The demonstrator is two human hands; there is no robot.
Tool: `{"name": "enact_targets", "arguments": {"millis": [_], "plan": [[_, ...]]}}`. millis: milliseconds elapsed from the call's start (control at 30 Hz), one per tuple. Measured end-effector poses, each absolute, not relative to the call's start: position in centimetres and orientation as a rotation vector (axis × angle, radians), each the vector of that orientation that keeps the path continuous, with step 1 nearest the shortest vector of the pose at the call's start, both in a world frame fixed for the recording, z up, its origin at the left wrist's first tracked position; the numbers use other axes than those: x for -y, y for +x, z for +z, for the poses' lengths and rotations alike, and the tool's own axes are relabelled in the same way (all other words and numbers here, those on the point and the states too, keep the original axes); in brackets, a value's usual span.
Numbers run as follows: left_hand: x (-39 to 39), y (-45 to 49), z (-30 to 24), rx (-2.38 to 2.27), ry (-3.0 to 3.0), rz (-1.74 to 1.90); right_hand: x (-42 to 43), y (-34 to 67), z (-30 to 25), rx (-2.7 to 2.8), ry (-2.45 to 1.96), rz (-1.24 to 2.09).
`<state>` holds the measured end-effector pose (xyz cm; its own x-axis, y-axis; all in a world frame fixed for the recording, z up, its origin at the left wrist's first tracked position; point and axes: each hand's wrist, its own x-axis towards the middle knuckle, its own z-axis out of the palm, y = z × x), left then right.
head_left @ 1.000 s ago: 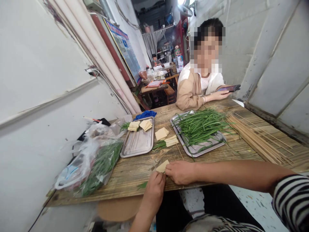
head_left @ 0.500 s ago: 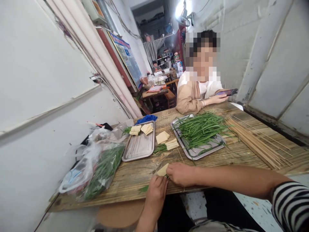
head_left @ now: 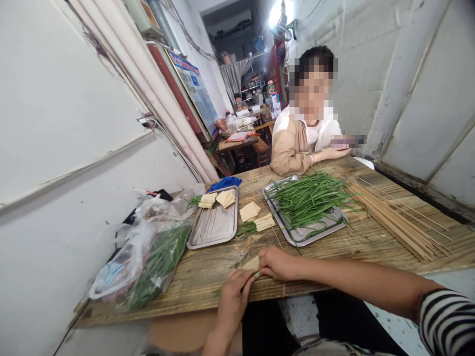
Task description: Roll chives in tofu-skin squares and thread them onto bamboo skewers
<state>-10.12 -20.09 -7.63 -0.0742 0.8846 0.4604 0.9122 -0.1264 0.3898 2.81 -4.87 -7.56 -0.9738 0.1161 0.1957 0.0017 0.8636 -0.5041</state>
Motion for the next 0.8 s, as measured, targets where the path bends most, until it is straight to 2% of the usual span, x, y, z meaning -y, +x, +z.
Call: {"name": "enact_targets", "arguments": {"millis": [233, 433, 500, 700, 800], "plan": [[20.4, -9.4, -7.6, 2.01, -2.038, -0.633, 4.1, 2.1, -7.1, 2.835, -0.188, 1.002], [19.7, -9.4, -7.5, 2.111, -2.035, -0.724, 3.5, 1.3, -6.8, 2.892, -0.249, 1.082], [19.5, -9.4, -7.3, 2.164, -2.045, -0.78, 3.8, 1.4, -6.5, 2.967, -0.172, 0.96], [19.1, -9.5, -6.7, 2.259, -2.097, -0.833, 6.1, 3.6, -5.8, 2.924, 0.014, 0.216], [19.1, -9.6, -6.6, 2.327, -2.111, -0.802, 6.9, 4.5, -6.3, 2.848, 0.128, 0.053]]}}
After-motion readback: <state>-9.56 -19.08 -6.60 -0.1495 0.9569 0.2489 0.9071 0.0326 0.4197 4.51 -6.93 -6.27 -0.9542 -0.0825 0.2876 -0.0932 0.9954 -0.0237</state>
